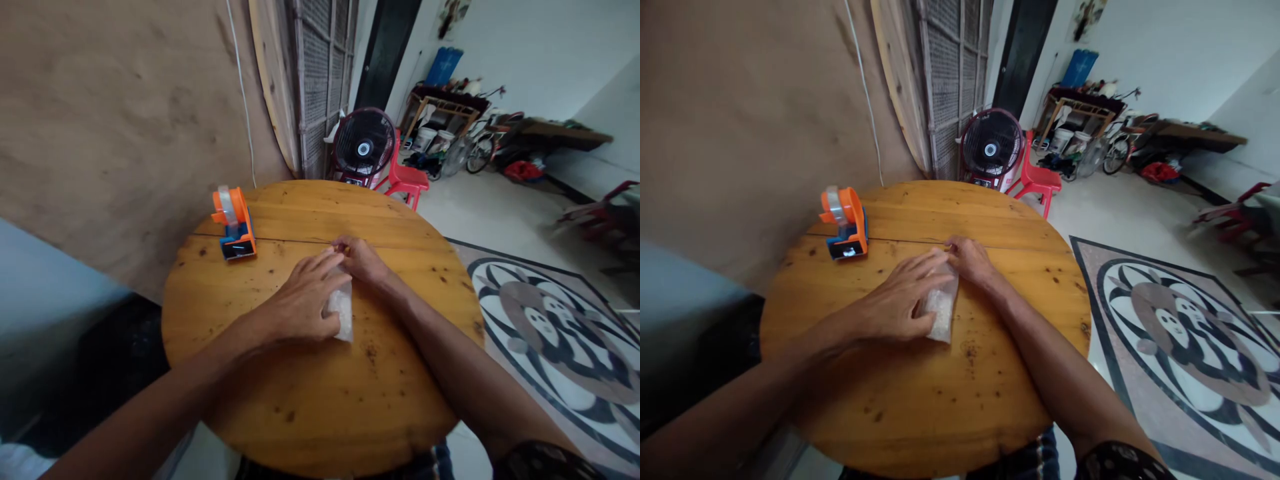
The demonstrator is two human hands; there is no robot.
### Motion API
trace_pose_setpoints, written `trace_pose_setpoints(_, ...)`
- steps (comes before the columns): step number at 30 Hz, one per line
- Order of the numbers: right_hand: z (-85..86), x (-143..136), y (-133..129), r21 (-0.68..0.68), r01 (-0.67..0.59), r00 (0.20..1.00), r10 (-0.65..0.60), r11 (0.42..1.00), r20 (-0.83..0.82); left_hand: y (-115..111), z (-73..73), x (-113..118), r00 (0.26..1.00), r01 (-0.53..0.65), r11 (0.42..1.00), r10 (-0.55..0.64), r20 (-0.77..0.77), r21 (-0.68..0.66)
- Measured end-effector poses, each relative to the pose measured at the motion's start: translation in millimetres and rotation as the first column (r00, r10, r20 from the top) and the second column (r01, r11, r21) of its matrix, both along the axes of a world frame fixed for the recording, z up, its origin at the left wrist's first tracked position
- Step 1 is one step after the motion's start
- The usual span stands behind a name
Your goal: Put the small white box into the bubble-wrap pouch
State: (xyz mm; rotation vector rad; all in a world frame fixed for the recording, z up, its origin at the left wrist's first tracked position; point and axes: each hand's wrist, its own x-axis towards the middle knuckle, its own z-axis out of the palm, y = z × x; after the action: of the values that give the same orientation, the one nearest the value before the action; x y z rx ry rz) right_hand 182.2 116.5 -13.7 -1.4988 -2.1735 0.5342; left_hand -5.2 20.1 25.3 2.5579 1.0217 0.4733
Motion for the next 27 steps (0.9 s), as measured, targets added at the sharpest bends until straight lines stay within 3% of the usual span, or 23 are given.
trace_pose_setpoints(3,2.5,-1.2,-2.3,0.006,0.02,1.0,-0.021,1.0,0.018,11.4,4.7,-0.4,0.992,0.094,0.993,-0.1,-0.077,-0.073)
trace_pose_setpoints(9,3.7,6.4,0.1,-0.035,0.0,0.998,-0.002,0.999,-0.058,19.8,-3.0,-4.9,0.988,0.098,0.971,-0.121,-0.096,-0.217)
trace_pose_setpoints(15,13.5,23.1,2.6,-0.142,0.082,0.995,-0.089,0.986,-0.042,17.8,-2.9,-5.9,0.992,0.099,0.974,-0.112,-0.052,-0.205)
trace_pose_setpoints(19,20.1,27.7,4.4,-0.248,0.109,0.981,-0.144,0.963,-0.127,15.8,-3.0,-6.9,0.994,0.085,0.978,-0.096,-0.051,-0.191)
trace_pose_setpoints(27,13.3,26.2,8.0,-0.337,-0.035,0.955,-0.067,0.941,-0.288,16.5,-5.7,-6.4,0.992,0.12,0.979,-0.123,-0.011,-0.166)
